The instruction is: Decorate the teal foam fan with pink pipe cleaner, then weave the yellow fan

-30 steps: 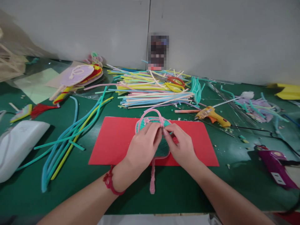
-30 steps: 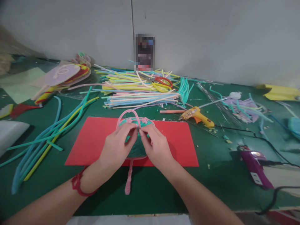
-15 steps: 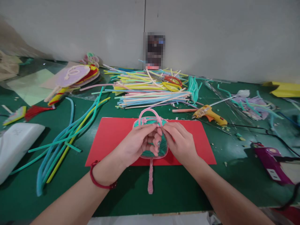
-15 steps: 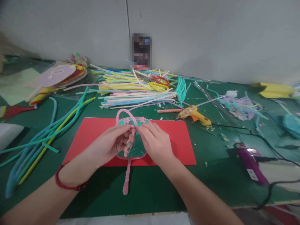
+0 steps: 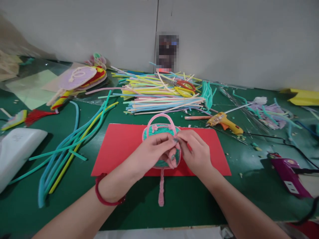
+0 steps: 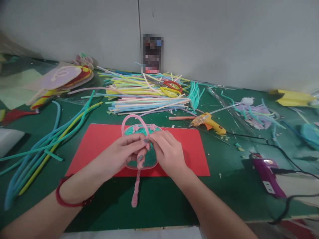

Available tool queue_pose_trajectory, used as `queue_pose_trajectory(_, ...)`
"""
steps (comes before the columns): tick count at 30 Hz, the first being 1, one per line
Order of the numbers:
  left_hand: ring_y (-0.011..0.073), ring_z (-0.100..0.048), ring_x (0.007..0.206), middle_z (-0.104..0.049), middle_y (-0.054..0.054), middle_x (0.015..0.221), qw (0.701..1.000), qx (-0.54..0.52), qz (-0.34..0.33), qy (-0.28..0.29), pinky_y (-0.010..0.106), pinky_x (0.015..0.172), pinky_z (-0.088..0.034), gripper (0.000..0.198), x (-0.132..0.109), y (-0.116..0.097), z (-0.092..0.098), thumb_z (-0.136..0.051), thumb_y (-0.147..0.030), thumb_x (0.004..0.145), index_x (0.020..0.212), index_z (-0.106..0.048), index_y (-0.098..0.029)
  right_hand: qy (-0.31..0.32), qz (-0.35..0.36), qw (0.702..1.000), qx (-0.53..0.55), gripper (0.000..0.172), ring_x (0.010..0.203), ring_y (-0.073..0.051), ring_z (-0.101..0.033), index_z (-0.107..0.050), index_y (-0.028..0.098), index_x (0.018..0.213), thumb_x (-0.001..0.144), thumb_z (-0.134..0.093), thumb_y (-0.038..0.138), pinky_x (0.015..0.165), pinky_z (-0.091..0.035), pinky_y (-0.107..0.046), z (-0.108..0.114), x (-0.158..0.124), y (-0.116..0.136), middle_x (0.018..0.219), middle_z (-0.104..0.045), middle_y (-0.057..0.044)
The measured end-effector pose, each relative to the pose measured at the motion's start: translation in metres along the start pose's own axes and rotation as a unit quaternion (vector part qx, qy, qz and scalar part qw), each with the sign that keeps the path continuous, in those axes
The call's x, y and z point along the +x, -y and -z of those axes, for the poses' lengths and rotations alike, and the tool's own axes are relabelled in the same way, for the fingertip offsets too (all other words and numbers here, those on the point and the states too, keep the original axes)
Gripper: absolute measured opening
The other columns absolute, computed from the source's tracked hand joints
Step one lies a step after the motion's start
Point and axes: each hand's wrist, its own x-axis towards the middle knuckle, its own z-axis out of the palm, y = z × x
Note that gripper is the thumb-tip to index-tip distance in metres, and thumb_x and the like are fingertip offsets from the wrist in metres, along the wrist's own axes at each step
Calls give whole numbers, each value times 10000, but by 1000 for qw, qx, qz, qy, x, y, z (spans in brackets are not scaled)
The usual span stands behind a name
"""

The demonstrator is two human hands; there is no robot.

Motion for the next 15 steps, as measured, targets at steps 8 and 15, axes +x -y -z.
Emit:
queue_pose_trajectory(8,153,-589,647,-617,10,733,811,556,-151,-101,226,496,-363,191,-2,9,0,-390,-248,913,783,-517,-191,108,-115,983,98,167,695,-134,-587,-575,224,802,913,-452,242,621,-470,-246,8,3,-4,750,-628,-4)
queue_pose_trajectory(15,166,-563,626,-618,18,766,763,621,-147,-104,244,471,-289,208,2,11,2,-329,-293,950,867,-498,-202,152,-189,960,137,200,675,-127,-579,-583,212,795,916,-448,298,588,-444,-218,10,4,-6,720,-614,1)
